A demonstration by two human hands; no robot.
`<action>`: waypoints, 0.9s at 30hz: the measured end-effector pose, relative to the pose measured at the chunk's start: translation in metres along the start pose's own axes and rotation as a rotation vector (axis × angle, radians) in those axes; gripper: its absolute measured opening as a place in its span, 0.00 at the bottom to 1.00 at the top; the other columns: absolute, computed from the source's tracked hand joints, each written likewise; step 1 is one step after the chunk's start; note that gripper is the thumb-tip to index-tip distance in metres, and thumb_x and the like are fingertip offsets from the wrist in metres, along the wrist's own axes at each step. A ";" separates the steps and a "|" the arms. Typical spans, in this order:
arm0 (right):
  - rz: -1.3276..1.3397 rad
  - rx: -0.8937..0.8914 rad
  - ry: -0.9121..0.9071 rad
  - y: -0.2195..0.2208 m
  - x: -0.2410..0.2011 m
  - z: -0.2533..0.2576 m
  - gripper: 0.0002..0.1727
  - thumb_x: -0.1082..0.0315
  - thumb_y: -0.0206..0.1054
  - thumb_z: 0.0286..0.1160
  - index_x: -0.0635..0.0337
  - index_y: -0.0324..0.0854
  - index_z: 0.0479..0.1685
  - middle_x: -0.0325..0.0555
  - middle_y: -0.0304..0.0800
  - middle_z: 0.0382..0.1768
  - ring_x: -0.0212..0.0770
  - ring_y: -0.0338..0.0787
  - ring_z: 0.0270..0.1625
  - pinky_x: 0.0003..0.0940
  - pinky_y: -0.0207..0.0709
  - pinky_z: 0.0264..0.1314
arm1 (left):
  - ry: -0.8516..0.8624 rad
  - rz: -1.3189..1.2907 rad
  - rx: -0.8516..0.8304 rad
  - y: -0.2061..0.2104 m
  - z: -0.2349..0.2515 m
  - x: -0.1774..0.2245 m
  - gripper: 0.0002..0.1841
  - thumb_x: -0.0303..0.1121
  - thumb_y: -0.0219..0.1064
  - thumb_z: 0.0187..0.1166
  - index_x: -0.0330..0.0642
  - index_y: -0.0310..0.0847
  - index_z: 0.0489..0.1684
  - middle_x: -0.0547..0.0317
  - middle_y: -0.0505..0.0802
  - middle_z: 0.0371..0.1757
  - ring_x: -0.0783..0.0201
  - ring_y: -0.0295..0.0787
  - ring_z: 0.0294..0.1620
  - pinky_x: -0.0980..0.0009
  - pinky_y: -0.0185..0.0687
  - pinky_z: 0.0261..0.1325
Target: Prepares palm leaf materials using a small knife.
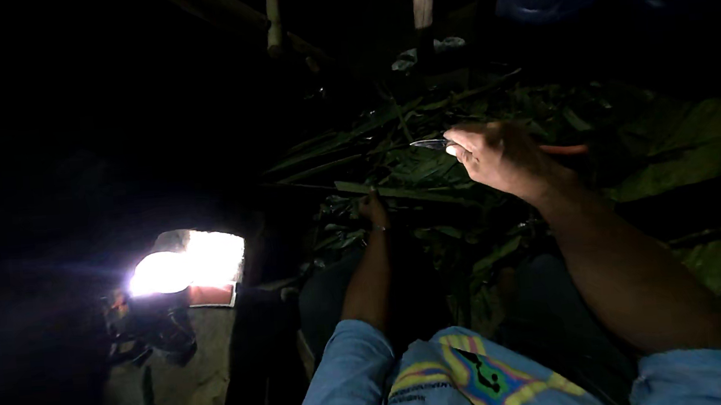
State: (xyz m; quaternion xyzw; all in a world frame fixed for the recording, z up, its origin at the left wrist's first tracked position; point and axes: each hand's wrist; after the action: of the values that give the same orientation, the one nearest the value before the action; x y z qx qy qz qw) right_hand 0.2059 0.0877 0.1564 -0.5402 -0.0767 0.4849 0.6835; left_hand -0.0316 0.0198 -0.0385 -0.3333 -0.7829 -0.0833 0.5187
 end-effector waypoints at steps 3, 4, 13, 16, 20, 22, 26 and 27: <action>-0.025 -0.012 0.023 0.002 0.002 0.000 0.09 0.70 0.65 0.82 0.66 0.88 0.48 0.61 0.92 0.35 0.64 0.93 0.35 0.62 0.83 0.36 | -0.013 -0.145 0.014 0.001 -0.005 0.014 0.21 0.43 0.66 0.86 0.32 0.76 0.62 0.45 0.86 0.45 0.58 0.83 0.36 0.60 0.85 0.44; -0.041 -0.024 0.031 0.002 0.003 -0.001 0.09 0.70 0.65 0.82 0.65 0.88 0.47 0.60 0.92 0.34 0.63 0.93 0.35 0.62 0.83 0.36 | -0.015 -0.161 0.024 0.001 -0.006 0.015 0.20 0.41 0.67 0.85 0.31 0.77 0.61 0.44 0.87 0.45 0.57 0.83 0.36 0.60 0.84 0.43; -0.064 -0.106 0.075 -0.004 0.002 -0.003 0.09 0.71 0.64 0.83 0.66 0.88 0.48 0.62 0.91 0.34 0.66 0.93 0.36 0.64 0.82 0.37 | 0.012 -0.142 0.041 0.001 -0.011 0.020 0.19 0.31 0.70 0.80 0.31 0.75 0.65 0.41 0.86 0.48 0.55 0.82 0.37 0.58 0.84 0.42; -0.033 -0.209 0.164 -0.006 0.002 0.001 0.10 0.70 0.68 0.80 0.64 0.88 0.54 0.64 0.92 0.39 0.67 0.93 0.43 0.66 0.82 0.45 | 0.035 -0.163 0.024 -0.001 -0.018 0.028 0.19 0.34 0.70 0.80 0.30 0.77 0.62 0.38 0.87 0.53 0.51 0.84 0.46 0.52 0.85 0.49; -0.023 -0.470 0.355 0.009 0.017 0.012 0.28 0.62 0.82 0.66 0.64 0.83 0.65 0.66 0.89 0.54 0.68 0.88 0.58 0.70 0.77 0.61 | 0.080 -0.325 -0.009 -0.003 -0.031 0.047 0.16 0.38 0.66 0.81 0.36 0.78 0.56 0.45 0.87 0.48 0.55 0.84 0.43 0.54 0.85 0.46; -0.047 -0.529 0.394 0.021 0.024 0.015 0.36 0.61 0.85 0.62 0.62 0.80 0.74 0.66 0.88 0.61 0.69 0.86 0.65 0.72 0.74 0.67 | 0.085 -0.482 0.016 -0.001 -0.033 0.061 0.14 0.30 0.64 0.79 0.34 0.76 0.57 0.47 0.85 0.46 0.57 0.83 0.42 0.58 0.84 0.44; -0.105 -0.502 0.372 0.037 0.025 0.014 0.26 0.65 0.82 0.63 0.59 0.86 0.65 0.66 0.92 0.51 0.70 0.90 0.55 0.74 0.78 0.55 | 0.076 -0.544 -0.022 -0.012 -0.039 0.071 0.17 0.34 0.61 0.80 0.39 0.73 0.64 0.49 0.84 0.53 0.57 0.82 0.48 0.57 0.83 0.48; -0.129 -0.505 0.396 0.036 0.020 0.016 0.22 0.66 0.80 0.66 0.58 0.87 0.62 0.65 0.92 0.49 0.70 0.90 0.54 0.73 0.79 0.54 | 0.081 -0.527 -0.033 -0.014 -0.040 0.069 0.17 0.36 0.62 0.79 0.41 0.75 0.63 0.49 0.85 0.53 0.57 0.83 0.48 0.55 0.84 0.47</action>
State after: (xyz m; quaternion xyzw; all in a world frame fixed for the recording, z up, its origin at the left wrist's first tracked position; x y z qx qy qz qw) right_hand 0.1852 0.1110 0.1252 -0.7706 -0.0943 0.2918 0.5587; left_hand -0.0259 0.0201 0.0425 -0.1230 -0.8198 -0.2415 0.5045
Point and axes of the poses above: each hand's wrist, its own z-axis towards the middle knuckle, its own y-axis out of the palm, x = y × z
